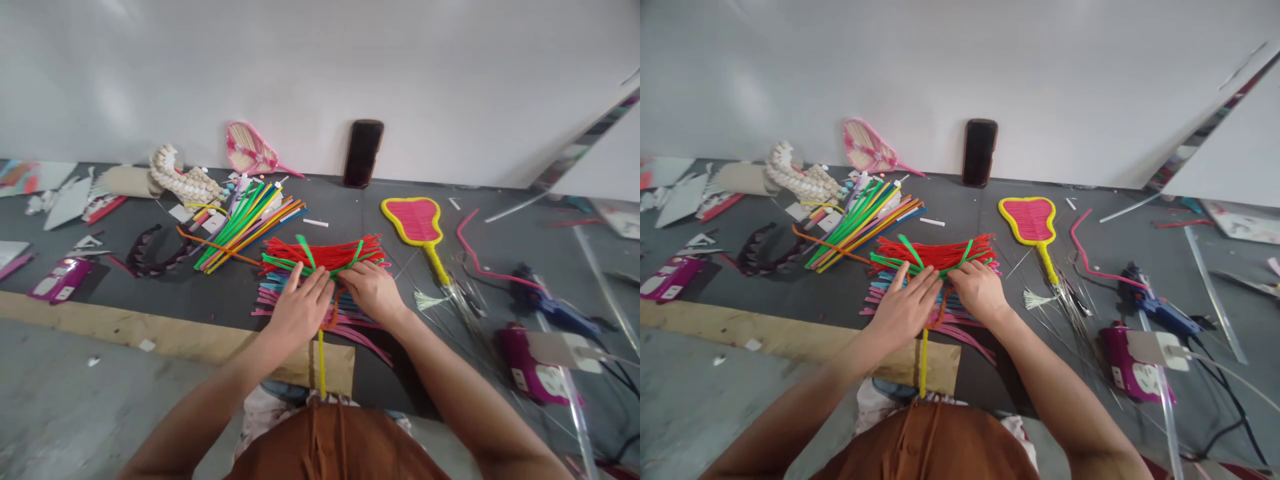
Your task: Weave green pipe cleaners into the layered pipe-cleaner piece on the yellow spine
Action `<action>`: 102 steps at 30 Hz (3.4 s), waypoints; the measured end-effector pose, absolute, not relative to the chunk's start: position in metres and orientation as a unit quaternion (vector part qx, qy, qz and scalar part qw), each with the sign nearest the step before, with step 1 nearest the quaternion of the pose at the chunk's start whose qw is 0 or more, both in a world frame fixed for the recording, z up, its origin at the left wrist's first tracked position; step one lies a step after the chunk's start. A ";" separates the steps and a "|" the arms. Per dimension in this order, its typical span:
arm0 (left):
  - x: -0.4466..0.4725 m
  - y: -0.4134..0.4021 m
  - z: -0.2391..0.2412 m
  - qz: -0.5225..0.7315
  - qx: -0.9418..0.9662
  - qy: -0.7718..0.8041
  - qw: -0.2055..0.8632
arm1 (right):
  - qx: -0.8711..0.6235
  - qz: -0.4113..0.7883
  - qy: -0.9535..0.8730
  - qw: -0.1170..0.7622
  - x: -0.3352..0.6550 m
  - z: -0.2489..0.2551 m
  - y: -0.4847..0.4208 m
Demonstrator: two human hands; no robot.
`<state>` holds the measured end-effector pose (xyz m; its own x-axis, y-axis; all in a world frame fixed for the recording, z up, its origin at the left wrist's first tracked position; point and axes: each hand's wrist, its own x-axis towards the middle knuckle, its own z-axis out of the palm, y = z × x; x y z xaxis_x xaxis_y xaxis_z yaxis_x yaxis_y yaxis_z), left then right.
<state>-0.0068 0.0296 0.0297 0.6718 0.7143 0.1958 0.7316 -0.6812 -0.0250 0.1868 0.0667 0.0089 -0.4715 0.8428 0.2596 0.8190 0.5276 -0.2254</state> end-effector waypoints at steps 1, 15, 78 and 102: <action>-0.011 0.032 0.030 -0.067 -0.910 -0.406 0.051 | -0.485 0.035 -0.857 0.170 0.187 0.009 0.067; -0.020 0.021 0.021 -0.039 -0.881 -0.472 -0.002 | -0.511 0.006 -0.845 0.154 0.185 0.030 0.058; -0.036 0.049 0.035 0.082 -0.948 -0.308 -0.013 | -0.458 0.238 -0.784 0.345 0.231 0.023 -0.009; -0.058 0.182 0.138 -0.504 -0.372 -0.467 -0.624 | -0.610 0.286 -0.581 0.457 0.268 0.008 -0.030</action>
<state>-0.0584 0.1819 0.1378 0.0555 0.9766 -0.2078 -0.2825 0.2150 0.9349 0.2676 -0.0300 0.0077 0.1603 0.9701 0.1824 0.4480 0.0932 -0.8892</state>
